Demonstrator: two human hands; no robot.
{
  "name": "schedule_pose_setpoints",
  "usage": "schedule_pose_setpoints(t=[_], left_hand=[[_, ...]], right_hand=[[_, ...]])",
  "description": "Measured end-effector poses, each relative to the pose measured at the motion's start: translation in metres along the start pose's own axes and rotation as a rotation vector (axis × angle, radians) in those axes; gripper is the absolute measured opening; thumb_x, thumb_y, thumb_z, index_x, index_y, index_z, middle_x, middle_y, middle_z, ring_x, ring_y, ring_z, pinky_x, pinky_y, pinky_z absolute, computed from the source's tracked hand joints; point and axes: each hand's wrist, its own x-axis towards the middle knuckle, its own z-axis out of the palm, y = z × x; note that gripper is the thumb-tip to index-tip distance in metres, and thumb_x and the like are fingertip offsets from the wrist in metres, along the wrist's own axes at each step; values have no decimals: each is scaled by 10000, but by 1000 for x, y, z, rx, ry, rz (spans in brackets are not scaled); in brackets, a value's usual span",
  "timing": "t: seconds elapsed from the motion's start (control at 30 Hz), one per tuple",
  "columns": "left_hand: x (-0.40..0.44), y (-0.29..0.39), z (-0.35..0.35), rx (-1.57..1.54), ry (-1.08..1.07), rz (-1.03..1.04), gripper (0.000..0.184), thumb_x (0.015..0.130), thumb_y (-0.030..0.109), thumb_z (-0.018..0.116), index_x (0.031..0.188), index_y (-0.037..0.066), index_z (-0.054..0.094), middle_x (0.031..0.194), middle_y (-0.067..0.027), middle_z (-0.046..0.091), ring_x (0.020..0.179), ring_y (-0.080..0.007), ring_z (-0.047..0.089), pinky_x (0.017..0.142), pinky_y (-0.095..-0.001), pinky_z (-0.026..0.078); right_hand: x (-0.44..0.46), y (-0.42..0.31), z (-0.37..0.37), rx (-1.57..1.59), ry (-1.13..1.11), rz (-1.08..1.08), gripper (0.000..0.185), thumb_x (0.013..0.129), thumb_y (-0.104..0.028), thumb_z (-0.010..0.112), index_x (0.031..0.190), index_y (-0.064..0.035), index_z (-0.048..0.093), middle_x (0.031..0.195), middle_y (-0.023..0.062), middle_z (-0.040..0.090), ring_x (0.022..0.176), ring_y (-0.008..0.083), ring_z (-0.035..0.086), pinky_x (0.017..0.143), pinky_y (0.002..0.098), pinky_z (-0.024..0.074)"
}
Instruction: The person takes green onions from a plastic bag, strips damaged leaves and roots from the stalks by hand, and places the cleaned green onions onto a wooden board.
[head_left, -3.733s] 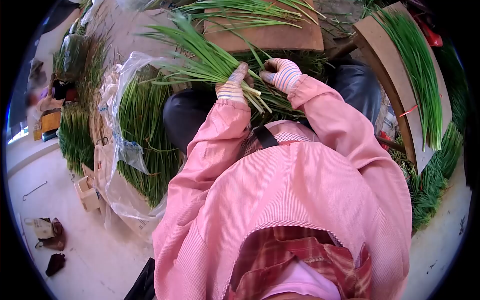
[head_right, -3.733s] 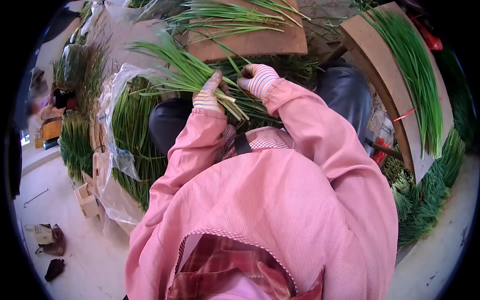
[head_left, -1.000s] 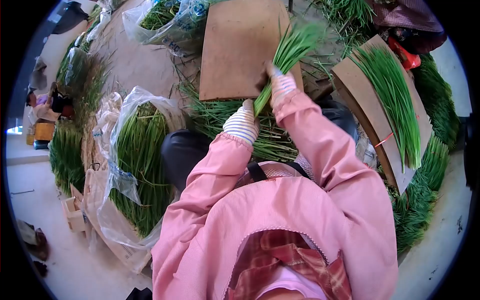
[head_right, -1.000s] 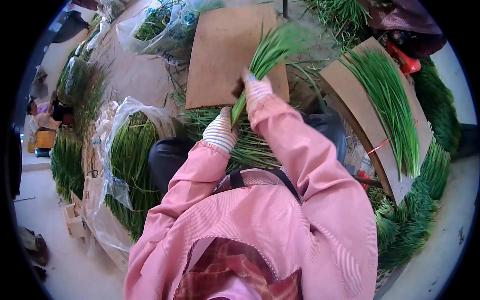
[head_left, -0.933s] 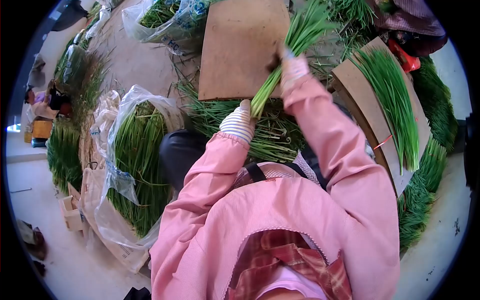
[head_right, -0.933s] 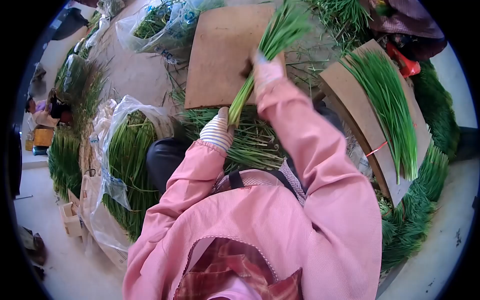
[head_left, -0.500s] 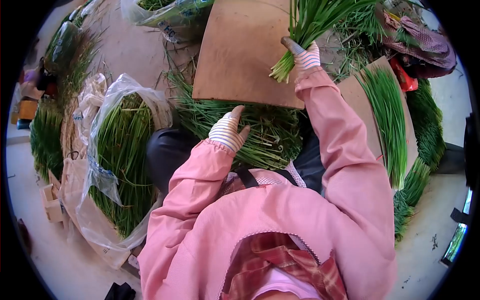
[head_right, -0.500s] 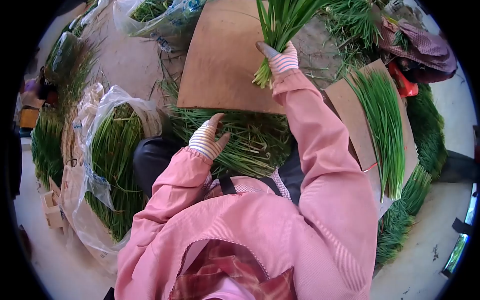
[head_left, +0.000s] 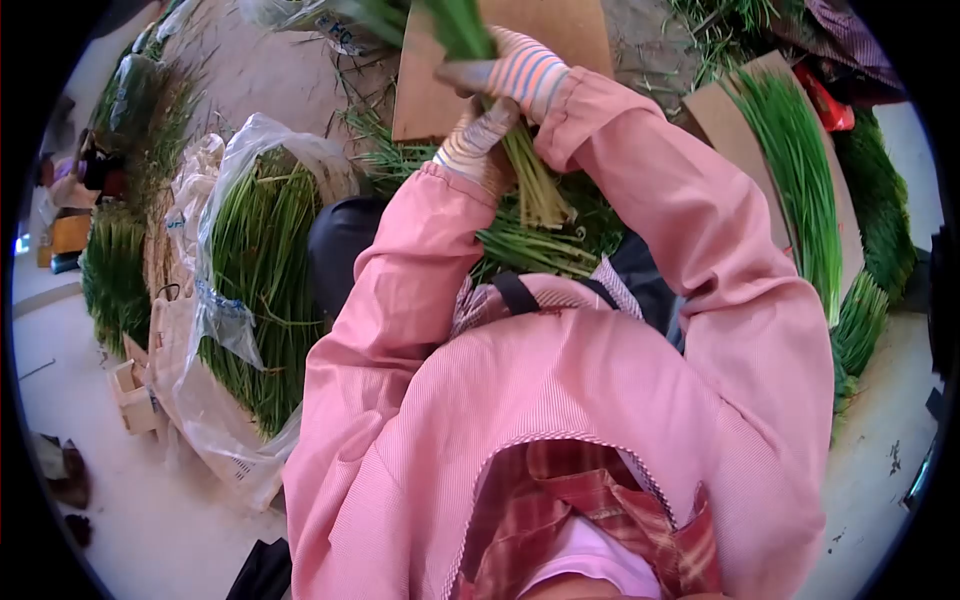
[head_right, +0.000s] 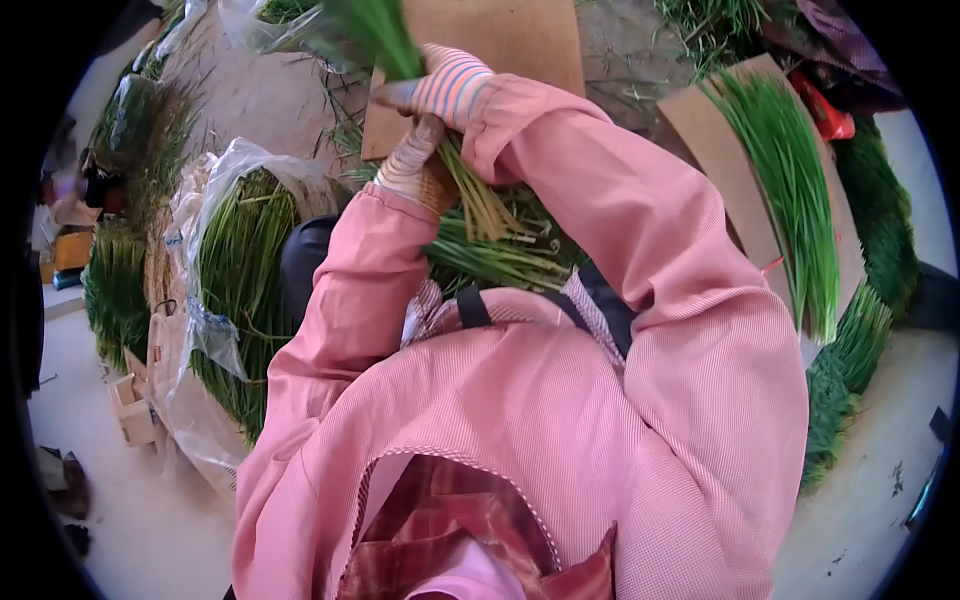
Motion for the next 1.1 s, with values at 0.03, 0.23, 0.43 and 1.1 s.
schedule_pose_setpoints(t=[0.03, 0.23, 0.43, 1.1], left_hand=[[-13, -5, 6, -35, 22, -60, 559, 693, 277, 680, 1167, 160, 406, 1046, -60, 499, 919, -207, 502, 733, -411, 450], [-35, -11, -2, 38, 533, -15, 221, 740, 178, 639, 921, 114, 530, 762, -27, 558, 600, -161, 501, 527, -308, 441], [-13, -30, 15, 152, 774, 125, 213, 752, 222, 629, 876, 92, 514, 686, -40, 534, 546, -166, 499, 449, -311, 430], [-16, -60, 42, 275, 223, 224, 420, 714, 357, 655, 990, 60, 545, 903, -42, 569, 773, -144, 511, 687, -291, 429]], right_hand=[[-5, 6, 0, -246, -29, -136, 446, 636, -374, 684, 886, -21, 576, 729, 76, 582, 678, 160, 557, 608, 308, 436], [-52, 31, -36, -44, -127, 286, 478, 790, -455, 500, 1057, -59, 505, 879, 58, 565, 732, 116, 530, 597, 211, 414], [-134, 76, 9, -451, 16, -34, 231, 815, -229, 519, 896, -14, 544, 712, 147, 568, 619, 227, 534, 587, 338, 419], [-134, 22, -37, -387, -121, 47, 356, 681, -200, 605, 985, -40, 512, 850, 162, 584, 811, 290, 561, 714, 332, 428]])
